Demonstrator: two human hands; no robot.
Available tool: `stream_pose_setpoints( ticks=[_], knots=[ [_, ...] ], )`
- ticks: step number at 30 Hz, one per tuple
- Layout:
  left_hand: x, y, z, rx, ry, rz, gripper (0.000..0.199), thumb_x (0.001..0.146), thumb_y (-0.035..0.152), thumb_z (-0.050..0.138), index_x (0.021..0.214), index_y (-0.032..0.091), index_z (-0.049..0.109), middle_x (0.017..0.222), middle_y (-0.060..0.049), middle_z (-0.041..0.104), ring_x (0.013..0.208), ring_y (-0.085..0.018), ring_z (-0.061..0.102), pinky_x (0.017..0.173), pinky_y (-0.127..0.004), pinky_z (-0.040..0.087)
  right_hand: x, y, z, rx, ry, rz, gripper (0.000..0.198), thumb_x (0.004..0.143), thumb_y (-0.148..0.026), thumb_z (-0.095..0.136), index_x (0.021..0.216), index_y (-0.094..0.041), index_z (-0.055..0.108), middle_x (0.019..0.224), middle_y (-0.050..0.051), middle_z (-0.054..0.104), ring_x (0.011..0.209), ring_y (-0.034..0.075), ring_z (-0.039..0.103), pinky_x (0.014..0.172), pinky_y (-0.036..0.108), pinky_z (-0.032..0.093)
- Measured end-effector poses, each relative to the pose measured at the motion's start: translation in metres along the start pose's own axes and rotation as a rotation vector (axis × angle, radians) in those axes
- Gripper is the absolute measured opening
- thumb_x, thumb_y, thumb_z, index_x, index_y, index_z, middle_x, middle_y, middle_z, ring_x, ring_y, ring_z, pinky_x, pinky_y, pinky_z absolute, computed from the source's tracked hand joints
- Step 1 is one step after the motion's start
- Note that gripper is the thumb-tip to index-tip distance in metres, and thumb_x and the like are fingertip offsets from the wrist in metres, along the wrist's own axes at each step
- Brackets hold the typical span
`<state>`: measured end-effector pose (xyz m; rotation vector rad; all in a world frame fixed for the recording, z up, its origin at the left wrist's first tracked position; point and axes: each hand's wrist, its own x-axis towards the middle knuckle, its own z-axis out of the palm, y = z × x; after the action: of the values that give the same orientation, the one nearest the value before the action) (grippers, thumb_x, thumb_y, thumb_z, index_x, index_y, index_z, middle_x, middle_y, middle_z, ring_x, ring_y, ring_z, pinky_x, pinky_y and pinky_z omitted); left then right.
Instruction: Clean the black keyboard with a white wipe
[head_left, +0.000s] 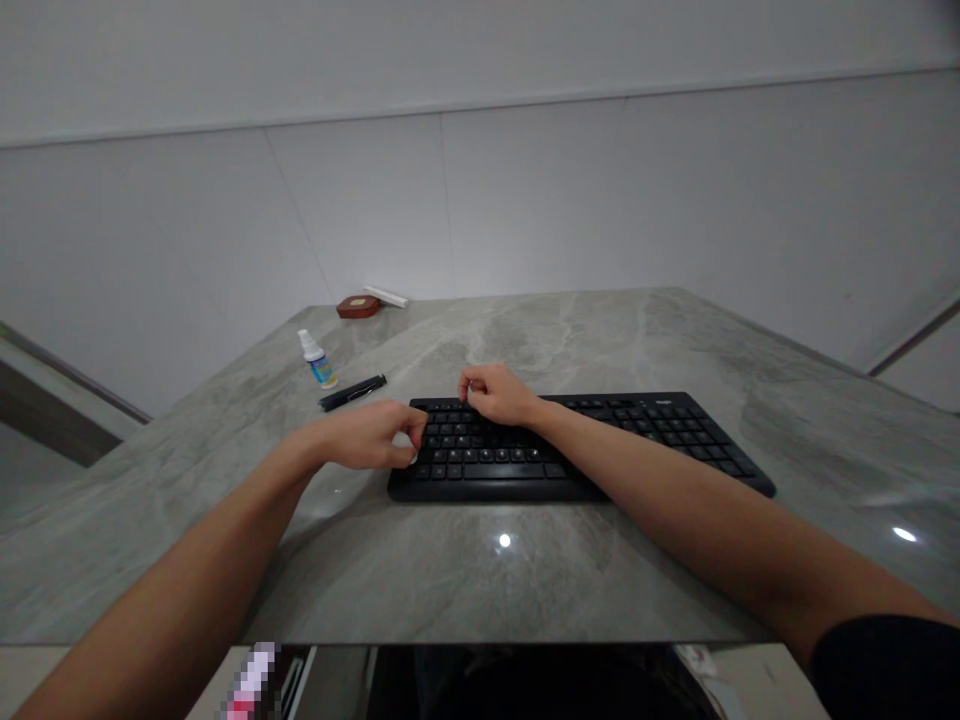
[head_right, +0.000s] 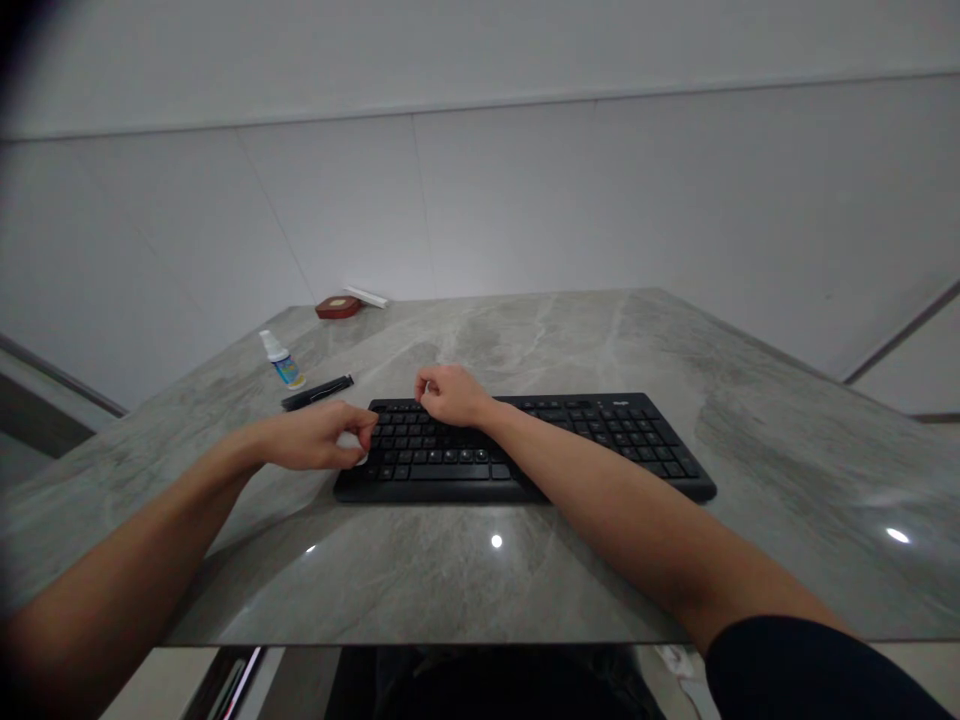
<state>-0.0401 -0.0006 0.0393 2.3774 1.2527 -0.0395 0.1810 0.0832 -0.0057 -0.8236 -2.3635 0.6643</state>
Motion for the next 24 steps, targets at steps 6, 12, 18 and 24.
stream_pose_setpoints(
  ticks=[6,12,18,24],
  knots=[
    [-0.002,0.002,-0.002,-0.003,-0.013,-0.04,0.005,0.071,0.02,0.056,0.076,0.018,0.058,0.076,0.001,0.063,0.072,-0.017,0.058,0.066,-0.026,0.042,-0.001,0.001,0.0,-0.015,-0.012,-0.016,0.017,0.069,-0.006,0.048,0.072,-0.016,0.061,0.048,-0.007,0.042,0.049,0.011,0.037,0.057,0.026,0.03],
    [0.001,0.007,0.003,-0.003,0.037,0.018,0.007,0.072,0.018,0.055,0.078,0.018,0.059,0.078,0.002,0.064,0.072,-0.016,0.058,0.065,-0.025,0.041,-0.001,0.0,0.001,-0.048,-0.03,-0.029,0.017,0.069,-0.006,0.049,0.074,-0.016,0.063,0.05,-0.006,0.044,0.05,0.011,0.038,0.057,0.026,0.03],
    [0.0,0.006,0.002,0.011,0.013,-0.043,0.007,0.071,0.019,0.056,0.076,0.018,0.059,0.076,0.001,0.064,0.07,-0.016,0.057,0.064,-0.024,0.041,0.0,-0.002,0.0,-0.068,-0.038,-0.035,0.019,0.069,-0.005,0.049,0.074,-0.015,0.064,0.05,-0.006,0.043,0.051,0.011,0.039,0.056,0.025,0.029],
    [0.007,0.016,0.011,0.023,0.1,0.048,0.009,0.072,0.017,0.054,0.08,0.018,0.059,0.075,0.002,0.063,0.068,-0.015,0.056,0.062,-0.023,0.04,0.0,0.0,0.001,-0.076,-0.035,-0.052,0.02,0.069,-0.004,0.05,0.075,-0.015,0.065,0.049,-0.007,0.042,0.049,0.011,0.038,0.055,0.025,0.029]
  ],
)
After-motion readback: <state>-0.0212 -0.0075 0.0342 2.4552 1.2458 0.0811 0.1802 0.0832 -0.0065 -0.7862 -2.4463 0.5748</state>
